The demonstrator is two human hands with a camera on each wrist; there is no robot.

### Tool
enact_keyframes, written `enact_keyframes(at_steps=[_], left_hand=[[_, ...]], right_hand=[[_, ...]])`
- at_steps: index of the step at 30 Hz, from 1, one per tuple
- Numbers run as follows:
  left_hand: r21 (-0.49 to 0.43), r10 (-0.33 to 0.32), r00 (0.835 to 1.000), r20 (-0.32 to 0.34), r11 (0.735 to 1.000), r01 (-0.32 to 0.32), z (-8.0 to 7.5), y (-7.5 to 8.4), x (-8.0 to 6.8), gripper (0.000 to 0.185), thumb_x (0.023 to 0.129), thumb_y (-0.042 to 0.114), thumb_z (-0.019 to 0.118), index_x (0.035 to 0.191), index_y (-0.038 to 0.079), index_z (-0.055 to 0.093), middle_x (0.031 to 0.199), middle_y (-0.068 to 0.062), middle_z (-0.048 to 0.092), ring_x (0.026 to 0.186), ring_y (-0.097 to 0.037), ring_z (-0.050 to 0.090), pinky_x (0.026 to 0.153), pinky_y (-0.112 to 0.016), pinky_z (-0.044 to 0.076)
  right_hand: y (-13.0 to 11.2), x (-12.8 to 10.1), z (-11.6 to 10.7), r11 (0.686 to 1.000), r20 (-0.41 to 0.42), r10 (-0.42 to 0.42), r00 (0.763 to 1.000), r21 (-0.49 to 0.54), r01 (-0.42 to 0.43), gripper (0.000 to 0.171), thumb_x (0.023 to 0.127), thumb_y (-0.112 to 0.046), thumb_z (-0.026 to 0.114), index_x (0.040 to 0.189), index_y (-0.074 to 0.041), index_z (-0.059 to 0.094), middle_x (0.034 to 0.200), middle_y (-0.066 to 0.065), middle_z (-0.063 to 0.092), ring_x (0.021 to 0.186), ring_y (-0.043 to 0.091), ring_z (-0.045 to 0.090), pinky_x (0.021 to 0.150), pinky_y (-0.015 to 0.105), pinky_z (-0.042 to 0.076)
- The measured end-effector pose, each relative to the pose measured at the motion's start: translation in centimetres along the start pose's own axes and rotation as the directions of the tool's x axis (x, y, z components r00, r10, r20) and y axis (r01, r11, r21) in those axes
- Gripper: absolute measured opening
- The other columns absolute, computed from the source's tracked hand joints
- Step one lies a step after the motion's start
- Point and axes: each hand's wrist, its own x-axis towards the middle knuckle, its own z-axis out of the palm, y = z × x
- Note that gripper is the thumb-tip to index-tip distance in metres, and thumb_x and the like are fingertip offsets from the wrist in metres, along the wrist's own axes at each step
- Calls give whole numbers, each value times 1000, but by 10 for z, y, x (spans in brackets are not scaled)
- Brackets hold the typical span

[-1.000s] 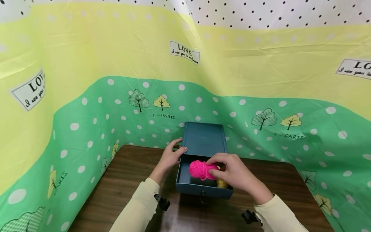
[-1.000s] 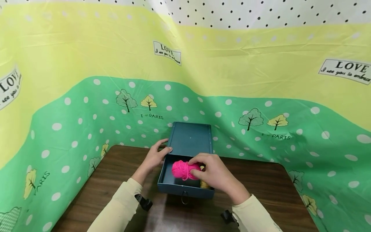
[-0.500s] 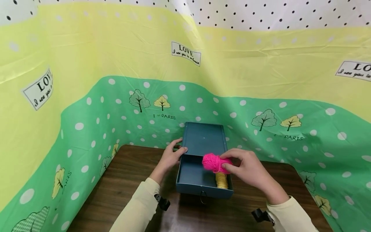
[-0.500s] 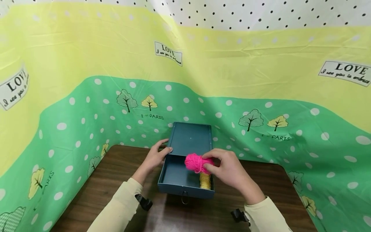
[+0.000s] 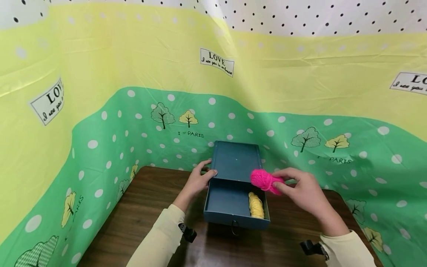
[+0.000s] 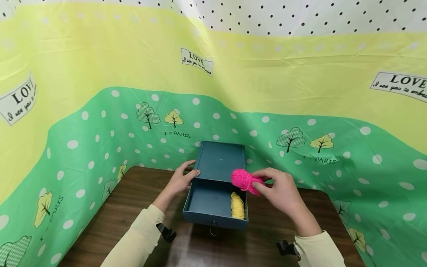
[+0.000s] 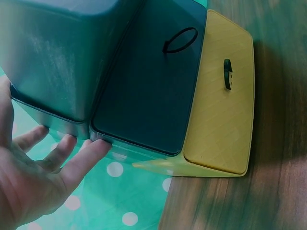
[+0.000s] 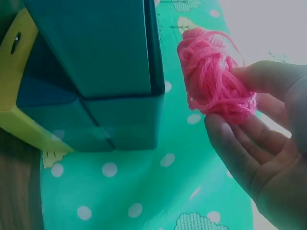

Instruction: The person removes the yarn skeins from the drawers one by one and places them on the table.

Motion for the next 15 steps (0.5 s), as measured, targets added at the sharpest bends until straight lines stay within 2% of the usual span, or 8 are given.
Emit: enact_keyframes(at_steps=[7,11,15], left_hand=[[1,4,1000,-8,1000,-4,0,-1,2,64,98,39,67,155,25,44,135,-19,46,107,-33,63,79,-46,60],[-10,5,1000,-5,1000,-5,0,-1,2,63,98,38,68,155,24,44,135,-20,46,107,-34,62,80,-48,60],[-1,-1,1000,-6,1000,1,1,-1,2,63,98,39,68,155,26,45,135,-18,47,110,-34,61,82,-49,59]], right_hand=[[23,3,-4,995,-17,89,996,-42,-89,22,91,-24,81,111,-16,79,105,7,77,82,13,68,59,26,55],[38,2,-2,990,-28,111,993,-89,-113,20,91,-24,80,109,-14,79,101,7,78,82,16,67,58,27,52],[48,-1,0,987,-38,129,991,-94,-132,21,91,-24,80,108,-11,79,99,8,78,84,22,68,59,27,51]])
